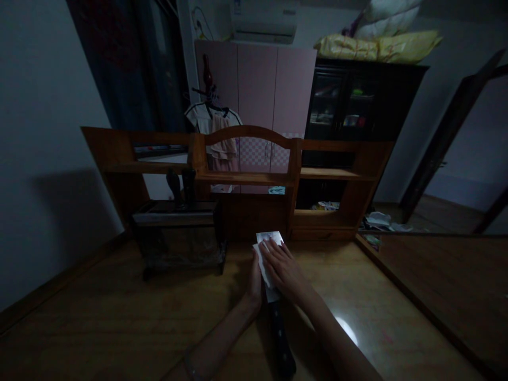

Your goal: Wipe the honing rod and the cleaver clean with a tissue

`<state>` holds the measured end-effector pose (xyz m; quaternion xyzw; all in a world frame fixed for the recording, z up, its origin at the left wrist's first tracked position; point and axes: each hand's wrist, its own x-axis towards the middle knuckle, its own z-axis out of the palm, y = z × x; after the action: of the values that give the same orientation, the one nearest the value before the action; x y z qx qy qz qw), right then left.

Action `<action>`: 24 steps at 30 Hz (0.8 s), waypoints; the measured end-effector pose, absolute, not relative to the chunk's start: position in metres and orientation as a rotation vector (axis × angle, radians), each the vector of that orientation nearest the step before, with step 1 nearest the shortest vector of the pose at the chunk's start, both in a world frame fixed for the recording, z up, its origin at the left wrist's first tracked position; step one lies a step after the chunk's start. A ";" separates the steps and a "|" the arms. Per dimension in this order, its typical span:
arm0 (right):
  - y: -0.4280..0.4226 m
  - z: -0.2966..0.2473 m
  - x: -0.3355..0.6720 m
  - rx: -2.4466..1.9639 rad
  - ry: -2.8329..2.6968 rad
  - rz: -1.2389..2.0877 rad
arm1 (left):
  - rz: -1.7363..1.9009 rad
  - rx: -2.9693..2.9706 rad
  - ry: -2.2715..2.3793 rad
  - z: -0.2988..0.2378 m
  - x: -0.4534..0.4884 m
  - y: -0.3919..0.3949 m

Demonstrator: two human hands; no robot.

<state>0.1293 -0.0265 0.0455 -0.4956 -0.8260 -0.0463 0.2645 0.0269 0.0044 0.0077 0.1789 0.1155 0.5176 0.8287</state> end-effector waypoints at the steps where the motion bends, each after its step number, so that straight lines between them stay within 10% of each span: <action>1: -0.025 0.044 0.132 -1.390 -2.198 -0.152 | 1.096 0.396 0.237 0.009 0.026 0.004; 24: -0.030 0.046 0.126 -1.213 -2.181 0.092 | 1.114 0.570 0.241 0.009 0.027 -0.002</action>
<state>0.1259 -0.0297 0.0455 -0.4609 -0.8283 0.0350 0.3167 0.0271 -0.0018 0.0092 0.2660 0.1124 0.5202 0.8037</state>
